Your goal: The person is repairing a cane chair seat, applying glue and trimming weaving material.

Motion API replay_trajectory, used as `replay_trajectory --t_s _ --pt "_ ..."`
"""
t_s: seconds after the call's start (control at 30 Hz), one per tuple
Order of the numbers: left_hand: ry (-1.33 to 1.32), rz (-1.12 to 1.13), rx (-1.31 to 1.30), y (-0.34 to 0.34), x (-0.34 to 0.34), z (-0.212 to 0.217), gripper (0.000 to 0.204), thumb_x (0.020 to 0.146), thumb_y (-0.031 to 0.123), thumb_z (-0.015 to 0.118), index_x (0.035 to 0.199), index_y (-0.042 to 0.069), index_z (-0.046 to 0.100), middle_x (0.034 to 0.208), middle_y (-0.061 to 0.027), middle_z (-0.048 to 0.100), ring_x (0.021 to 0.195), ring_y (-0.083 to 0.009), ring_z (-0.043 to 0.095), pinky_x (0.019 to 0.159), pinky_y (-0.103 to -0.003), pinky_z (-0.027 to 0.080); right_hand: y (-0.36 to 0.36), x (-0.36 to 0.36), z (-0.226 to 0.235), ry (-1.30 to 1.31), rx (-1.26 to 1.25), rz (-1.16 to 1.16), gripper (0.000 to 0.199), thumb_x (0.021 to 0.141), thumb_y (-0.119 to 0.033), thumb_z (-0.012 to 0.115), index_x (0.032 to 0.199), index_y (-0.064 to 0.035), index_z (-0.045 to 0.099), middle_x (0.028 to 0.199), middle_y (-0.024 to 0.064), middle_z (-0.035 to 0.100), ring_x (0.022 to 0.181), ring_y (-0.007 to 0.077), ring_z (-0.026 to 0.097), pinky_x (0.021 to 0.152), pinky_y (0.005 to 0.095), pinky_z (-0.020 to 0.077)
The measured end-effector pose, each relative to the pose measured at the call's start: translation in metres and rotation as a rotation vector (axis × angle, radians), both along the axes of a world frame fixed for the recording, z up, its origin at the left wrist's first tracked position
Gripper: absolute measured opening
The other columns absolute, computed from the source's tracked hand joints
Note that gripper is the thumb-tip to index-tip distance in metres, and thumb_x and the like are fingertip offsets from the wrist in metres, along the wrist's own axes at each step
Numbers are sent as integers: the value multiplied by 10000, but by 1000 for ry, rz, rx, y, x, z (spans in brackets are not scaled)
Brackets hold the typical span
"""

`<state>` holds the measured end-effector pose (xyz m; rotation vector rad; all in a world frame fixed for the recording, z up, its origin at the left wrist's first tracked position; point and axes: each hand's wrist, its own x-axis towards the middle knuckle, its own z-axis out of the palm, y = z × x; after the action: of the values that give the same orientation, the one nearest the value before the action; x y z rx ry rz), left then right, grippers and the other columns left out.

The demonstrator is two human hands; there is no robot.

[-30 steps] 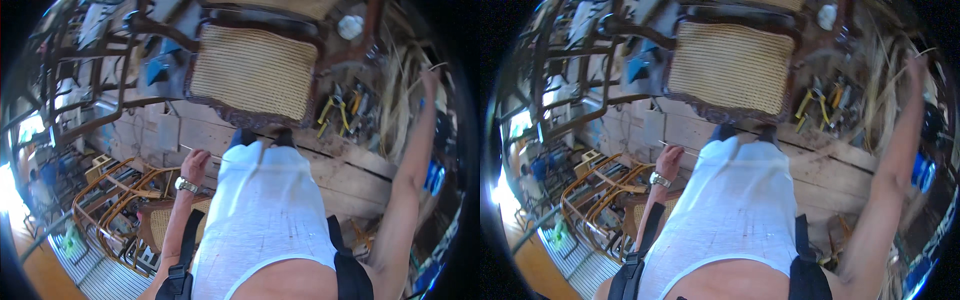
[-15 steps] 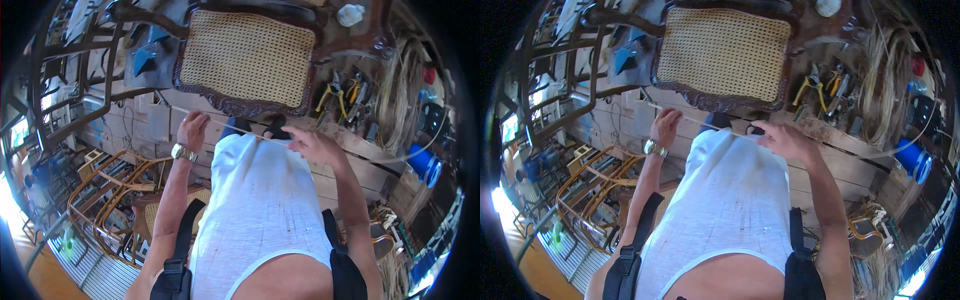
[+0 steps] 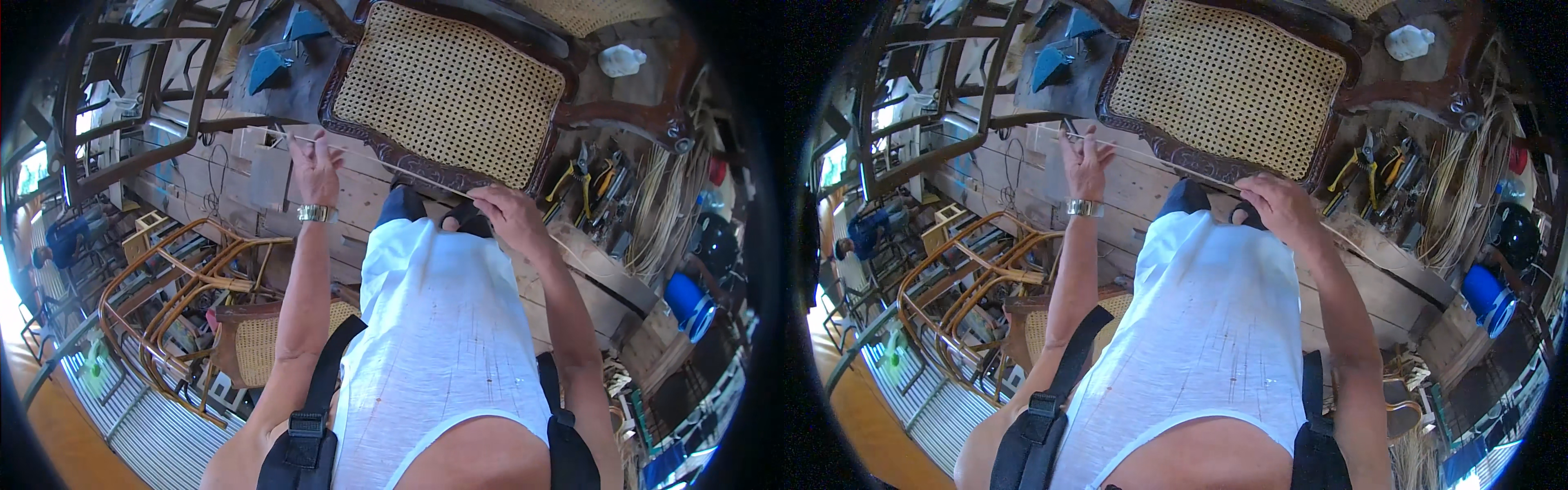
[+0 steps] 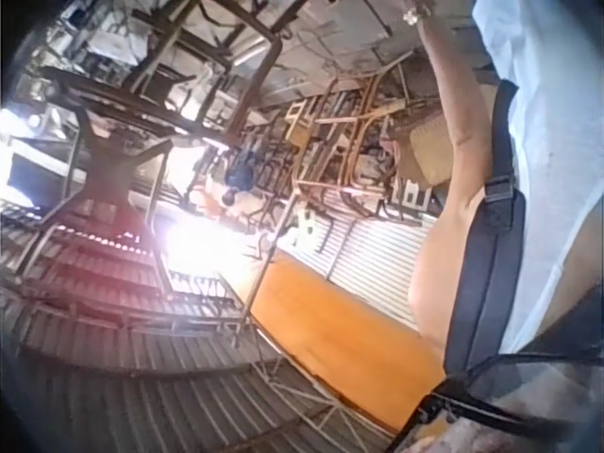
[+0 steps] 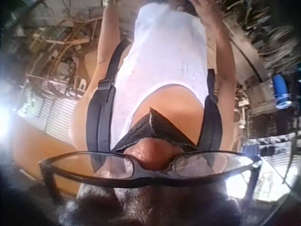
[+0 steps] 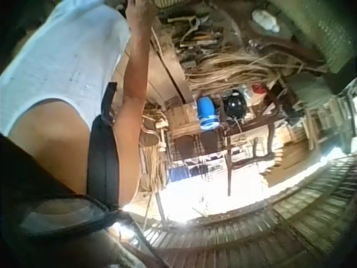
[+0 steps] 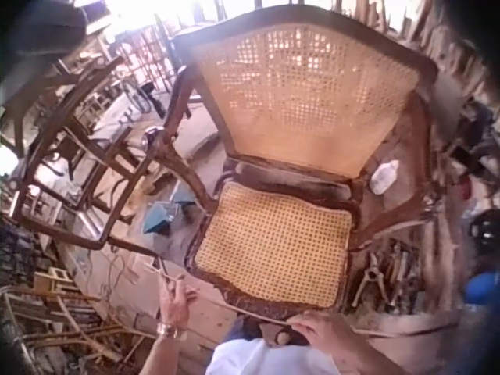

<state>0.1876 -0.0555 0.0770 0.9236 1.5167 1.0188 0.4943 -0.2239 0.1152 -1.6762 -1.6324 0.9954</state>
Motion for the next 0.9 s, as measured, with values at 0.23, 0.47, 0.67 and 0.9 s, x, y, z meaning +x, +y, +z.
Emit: replay_trajectory --t_s 0.23,0.47,0.67,0.9 --pt "-275 15 -126 -10 35 -34 363 1012 62 532 1342 1 393 1139 -141 670 731 -239 733 621 -339 626 23 -33 -33 -144 -93 115 136 921 -113 647 1046 -92 695 987 106 703 922 323 685 792 400 553" --pt "92 123 -92 79 -23 -97 263 927 40 677 1177 -1 606 907 -96 664 692 -206 690 663 -350 625 7 2 -55 -176 -11 -132 200 928 -108 637 1124 -126 671 1018 105 681 924 322 678 781 411 553" --pt "470 -56 42 105 -24 -109 419 869 85 735 1246 -17 584 791 -85 698 628 -145 651 570 -304 520 4 16 -61 -387 -108 -24 184 913 -88 639 1069 -129 728 1019 91 687 934 302 679 793 416 558" --pt "730 -298 34 108 -10 -97 714 835 241 795 1386 -39 436 959 -118 754 857 -242 714 800 -371 544 24 20 -82 -452 -110 46 199 892 -66 605 1052 -96 719 969 101 667 938 330 663 797 428 545"
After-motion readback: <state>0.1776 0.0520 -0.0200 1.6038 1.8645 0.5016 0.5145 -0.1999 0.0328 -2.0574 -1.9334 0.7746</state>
